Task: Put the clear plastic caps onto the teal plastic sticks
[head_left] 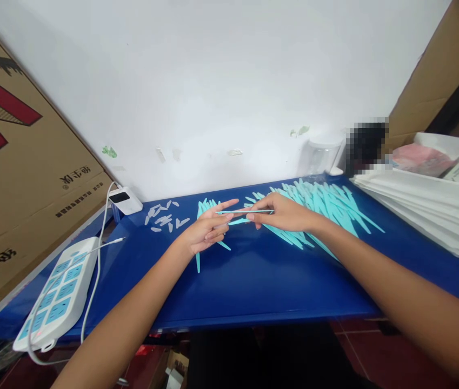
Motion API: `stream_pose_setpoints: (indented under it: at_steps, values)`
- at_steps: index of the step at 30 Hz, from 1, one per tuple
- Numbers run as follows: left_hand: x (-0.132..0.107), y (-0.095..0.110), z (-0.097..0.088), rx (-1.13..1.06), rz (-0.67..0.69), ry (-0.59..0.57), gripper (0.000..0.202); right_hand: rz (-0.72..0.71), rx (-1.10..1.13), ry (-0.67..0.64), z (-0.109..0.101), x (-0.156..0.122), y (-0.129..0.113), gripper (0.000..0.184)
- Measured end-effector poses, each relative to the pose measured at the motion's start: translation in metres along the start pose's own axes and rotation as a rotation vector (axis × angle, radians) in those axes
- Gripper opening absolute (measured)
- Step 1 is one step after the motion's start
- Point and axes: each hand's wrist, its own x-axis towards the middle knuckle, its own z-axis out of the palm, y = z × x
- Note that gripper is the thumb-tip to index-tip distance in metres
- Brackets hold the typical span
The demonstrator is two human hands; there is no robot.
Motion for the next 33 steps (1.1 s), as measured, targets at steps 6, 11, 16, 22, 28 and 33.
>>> stream_pose_setpoints:
  at_steps: [6,11,16,22,28,33]
  values:
    - [-0.001,0.0,0.002,0.037,0.0,-0.001,0.062,0.014,-0.011,-0.007,0.001,0.0,0.001,0.04]
    - [0.0,-0.002,0.005,0.054,0.012,0.049,0.067,-0.028,0.077,-0.015,0.007,0.0,-0.003,0.039]
    - [0.003,-0.007,0.009,0.021,0.089,0.124,0.06,-0.04,0.22,0.01,0.017,0.001,-0.004,0.029]
    - [0.006,-0.007,0.019,0.023,0.141,0.308,0.048,0.032,0.349,0.031,0.028,0.004,0.002,0.03]
    - [0.008,-0.007,0.025,0.058,0.169,0.388,0.049,0.052,0.396,0.048,0.039,0.008,0.003,0.03]
    - [0.011,-0.012,0.018,0.059,0.213,0.444,0.053,0.053,0.337,0.146,0.038,0.008,-0.001,0.034]
